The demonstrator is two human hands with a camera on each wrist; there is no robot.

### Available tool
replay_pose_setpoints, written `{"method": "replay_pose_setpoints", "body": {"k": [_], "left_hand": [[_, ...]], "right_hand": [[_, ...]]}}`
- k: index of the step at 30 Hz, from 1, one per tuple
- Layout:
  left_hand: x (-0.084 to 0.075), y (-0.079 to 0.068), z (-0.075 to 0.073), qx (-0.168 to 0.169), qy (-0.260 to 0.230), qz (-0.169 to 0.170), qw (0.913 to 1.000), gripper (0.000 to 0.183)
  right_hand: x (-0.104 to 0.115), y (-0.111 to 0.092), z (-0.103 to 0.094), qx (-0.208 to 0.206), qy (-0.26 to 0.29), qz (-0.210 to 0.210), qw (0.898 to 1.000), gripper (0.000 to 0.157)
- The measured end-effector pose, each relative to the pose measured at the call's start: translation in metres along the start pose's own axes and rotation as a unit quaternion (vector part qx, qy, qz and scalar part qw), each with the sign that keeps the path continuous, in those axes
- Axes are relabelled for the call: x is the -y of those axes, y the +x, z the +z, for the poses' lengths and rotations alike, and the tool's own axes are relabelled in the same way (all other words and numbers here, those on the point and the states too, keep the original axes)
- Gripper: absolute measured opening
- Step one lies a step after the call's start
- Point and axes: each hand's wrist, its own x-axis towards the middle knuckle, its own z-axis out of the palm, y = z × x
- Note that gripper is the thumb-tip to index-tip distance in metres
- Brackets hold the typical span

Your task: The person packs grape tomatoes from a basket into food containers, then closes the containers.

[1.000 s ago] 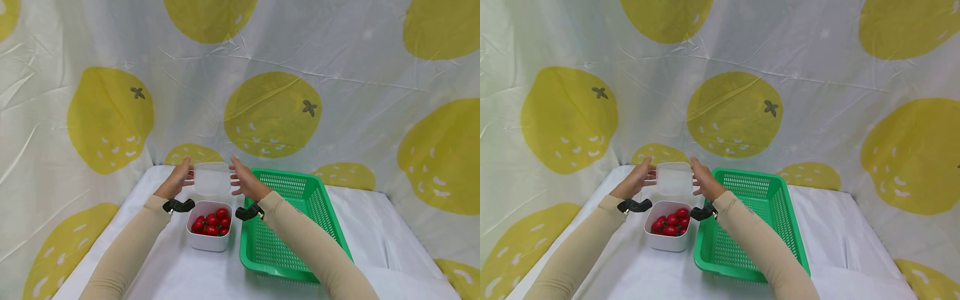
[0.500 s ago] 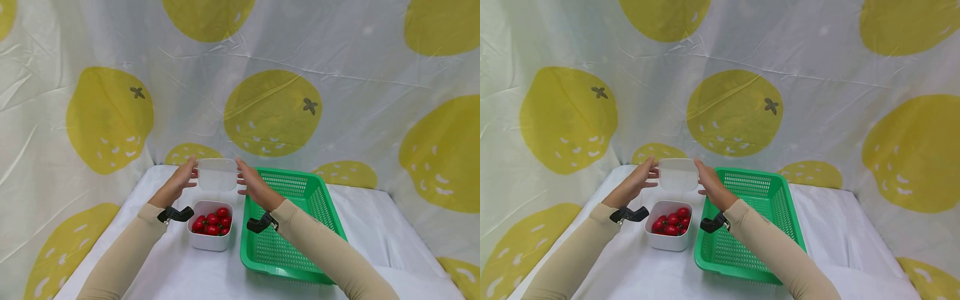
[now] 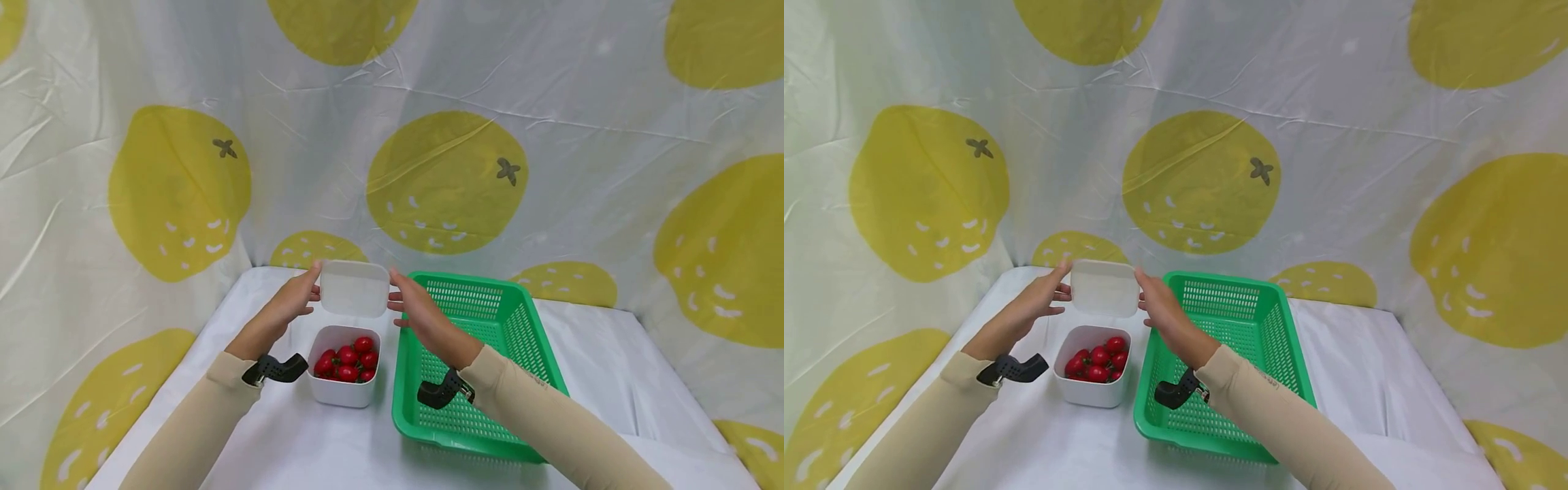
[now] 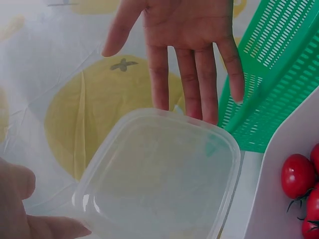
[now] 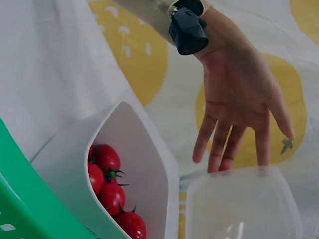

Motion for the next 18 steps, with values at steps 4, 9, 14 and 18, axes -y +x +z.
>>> {"method": "replay_pose_setpoints", "body": {"k": [4, 9, 14, 18], "left_hand": [[0.008, -0.011, 0.001, 0.01, 0.003, 0.029, 0.9995, 0.076], [0.022, -0.022, 0.002, 0.007, -0.008, 0.063, 0.998, 0.068], [0.036, -0.025, 0.001, 0.002, -0.025, 0.091, 0.9955, 0.063], [0.045, -0.028, 0.0, -0.002, -0.03, 0.108, 0.9937, 0.062]], "right_hand": [[-0.003, -0.009, 0.001, 0.006, -0.003, -0.011, 1.0, 0.064], [-0.007, -0.017, 0.003, 0.022, -0.002, -0.023, 0.999, 0.066], [-0.011, -0.019, 0.003, 0.031, -0.005, -0.028, 0.999, 0.064], [-0.016, -0.021, 0.004, 0.039, -0.007, -0.03, 0.999, 0.062]]}}
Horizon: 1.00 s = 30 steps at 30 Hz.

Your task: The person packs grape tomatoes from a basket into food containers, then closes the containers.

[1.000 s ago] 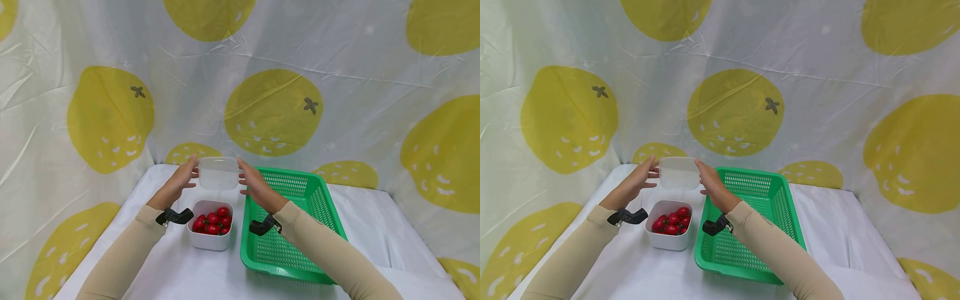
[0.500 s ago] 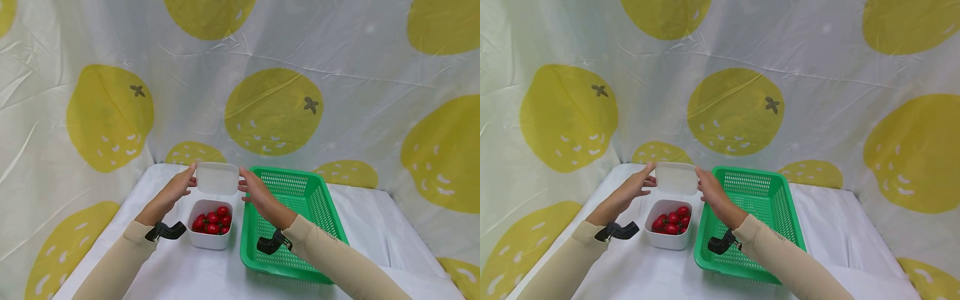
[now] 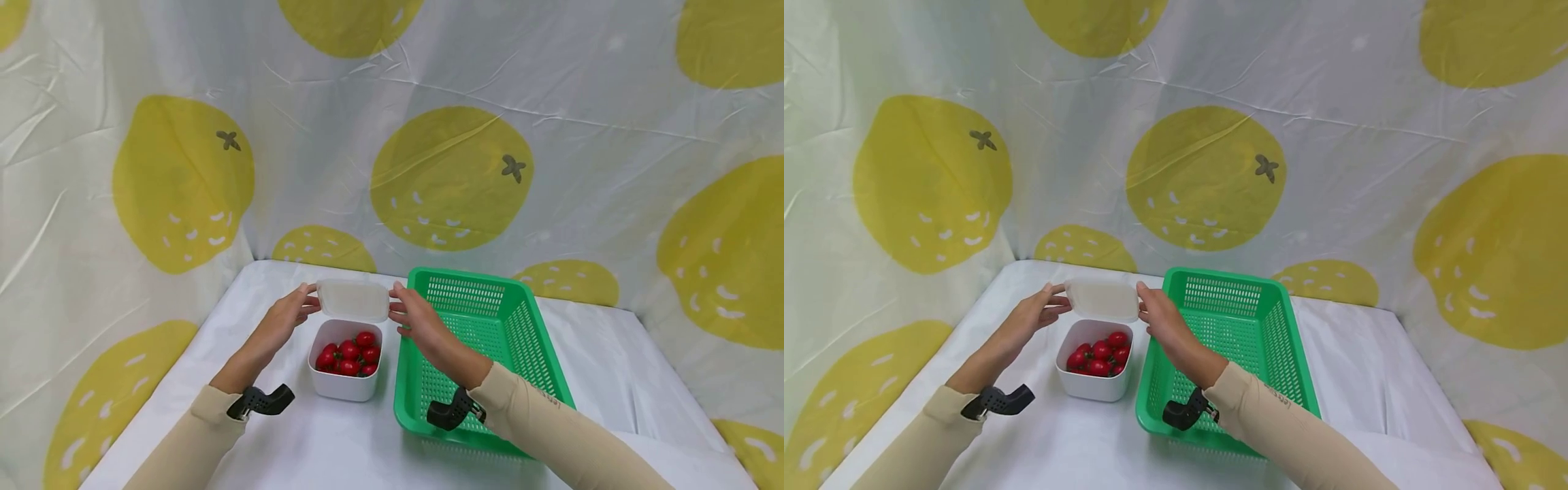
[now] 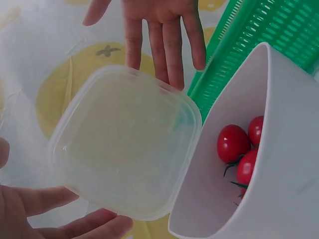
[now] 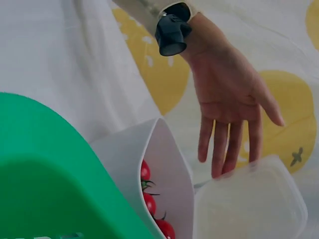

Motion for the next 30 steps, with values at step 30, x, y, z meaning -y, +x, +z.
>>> {"method": "replay_pose_setpoints", "body": {"k": [30], "left_hand": [[0.036, -0.05, 0.015, -0.004, -0.044, 0.004, 0.999, 0.056]], "right_hand": [[-0.006, -0.014, 0.01, 0.066, -0.037, 0.084, 0.994, 0.082]]}}
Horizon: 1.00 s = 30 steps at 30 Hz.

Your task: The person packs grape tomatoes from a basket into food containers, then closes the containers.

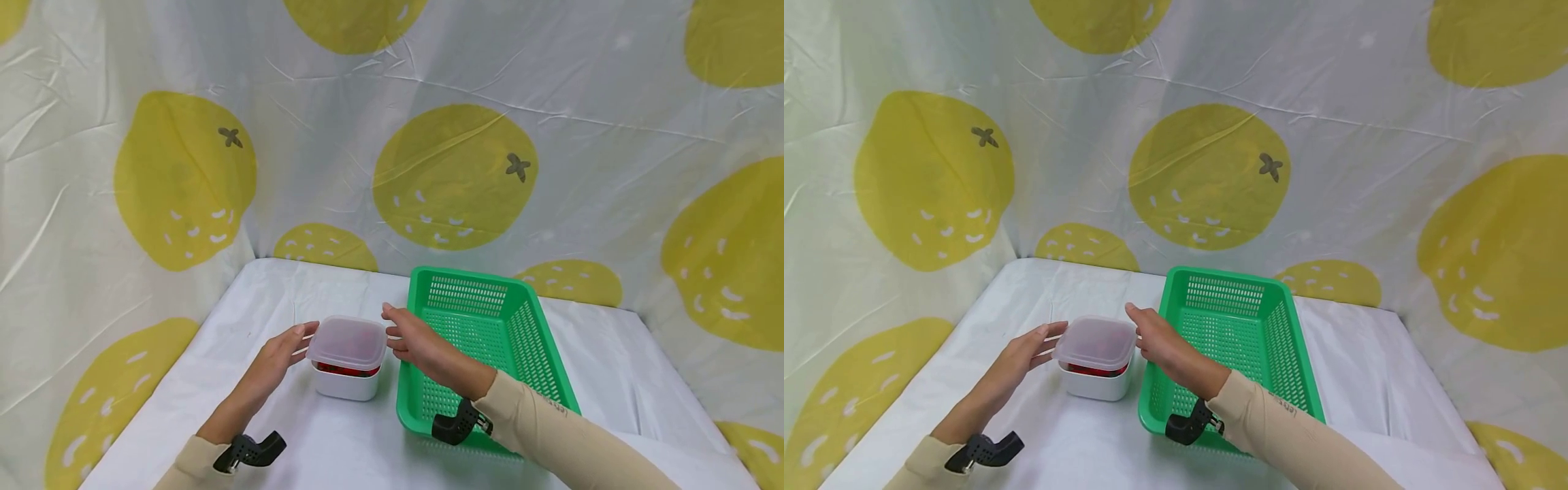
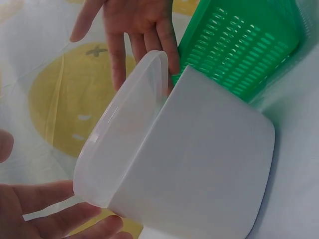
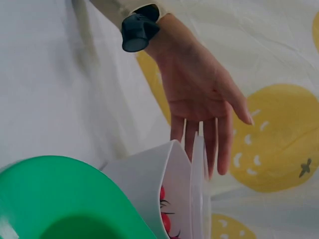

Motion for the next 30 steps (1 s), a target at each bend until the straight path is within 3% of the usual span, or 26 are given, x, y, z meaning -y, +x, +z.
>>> {"method": "replay_pose_setpoints", "body": {"k": [12, 20, 24, 27, 30], "left_hand": [[0.004, -0.007, 0.005, -0.021, 0.037, 0.03, 0.9987, 0.051], [0.008, -0.007, 0.003, -0.026, 0.055, 0.052, 0.9968, 0.044], [0.009, -0.005, 0.0, -0.024, 0.105, 0.065, 0.9921, 0.042], [0.007, -0.001, -0.005, -0.016, 0.158, 0.085, 0.9836, 0.043], [0.0, 0.008, -0.013, 0.02, 0.206, 0.104, 0.9728, 0.052]], "right_hand": [[0.003, 0.002, -0.001, 0.039, -0.042, -0.008, 0.998, 0.071], [0.007, 0.003, -0.001, 0.051, -0.075, 0.014, 0.996, 0.065], [0.008, 0.003, 0.0, 0.039, -0.096, 0.018, 0.994, 0.059], [0.008, 0.005, 0.003, 0.023, -0.16, 0.01, 0.987, 0.063], [0.009, 0.009, 0.005, 0.014, -0.258, -0.009, 0.966, 0.073]]}}
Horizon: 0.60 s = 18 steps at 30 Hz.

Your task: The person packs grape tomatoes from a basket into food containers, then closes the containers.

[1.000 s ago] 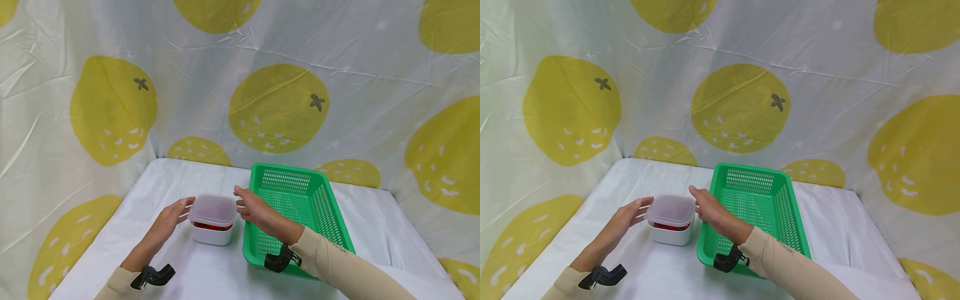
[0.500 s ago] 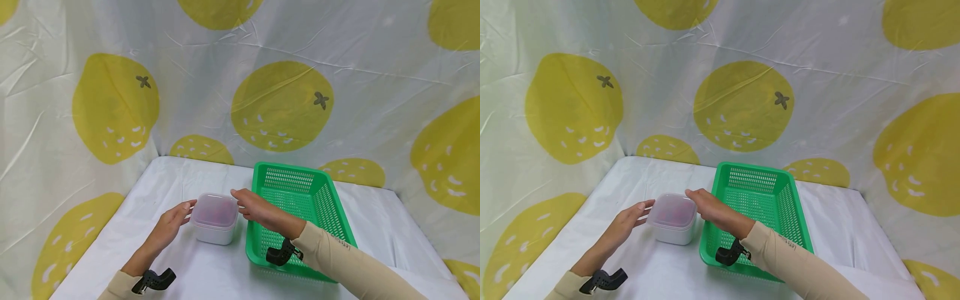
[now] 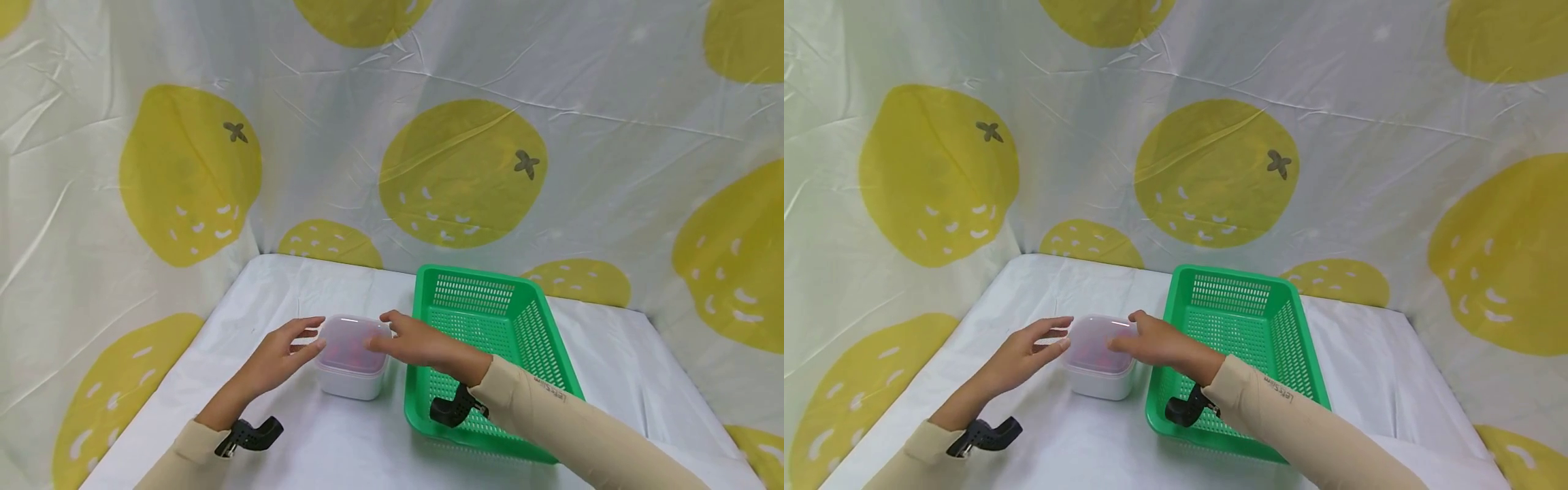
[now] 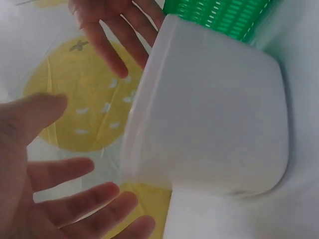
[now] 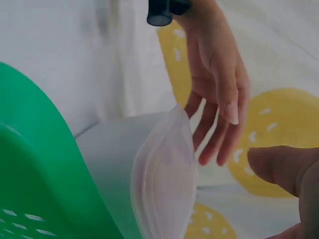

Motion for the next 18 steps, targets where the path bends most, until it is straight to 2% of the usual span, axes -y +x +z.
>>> {"method": "replay_pose_setpoints", "body": {"k": [3, 6, 9, 13, 18], "left_hand": [[-0.004, 0.014, -0.011, 0.076, 0.045, 0.032, 0.9955, 0.068], [-0.008, 0.031, -0.02, 0.167, 0.095, 0.044, 0.9804, 0.083], [-0.009, 0.045, -0.025, 0.233, 0.122, 0.04, 0.964, 0.093], [-0.009, 0.053, -0.027, 0.273, 0.129, 0.038, 0.9526, 0.096], [-0.012, 0.058, -0.028, 0.285, 0.149, 0.052, 0.9454, 0.096]], "right_hand": [[0.002, 0.006, 0.001, -0.005, -0.096, -0.022, 0.995, 0.082], [0.006, 0.013, 0.0, 0.007, -0.158, -0.031, 0.987, 0.085], [0.01, 0.02, 0.0, 0.028, -0.188, -0.024, 0.981, 0.078], [0.011, 0.025, 0.003, 0.045, -0.207, -0.012, 0.977, 0.068], [0.011, 0.028, 0.004, 0.043, -0.245, -0.014, 0.968, 0.062]]}}
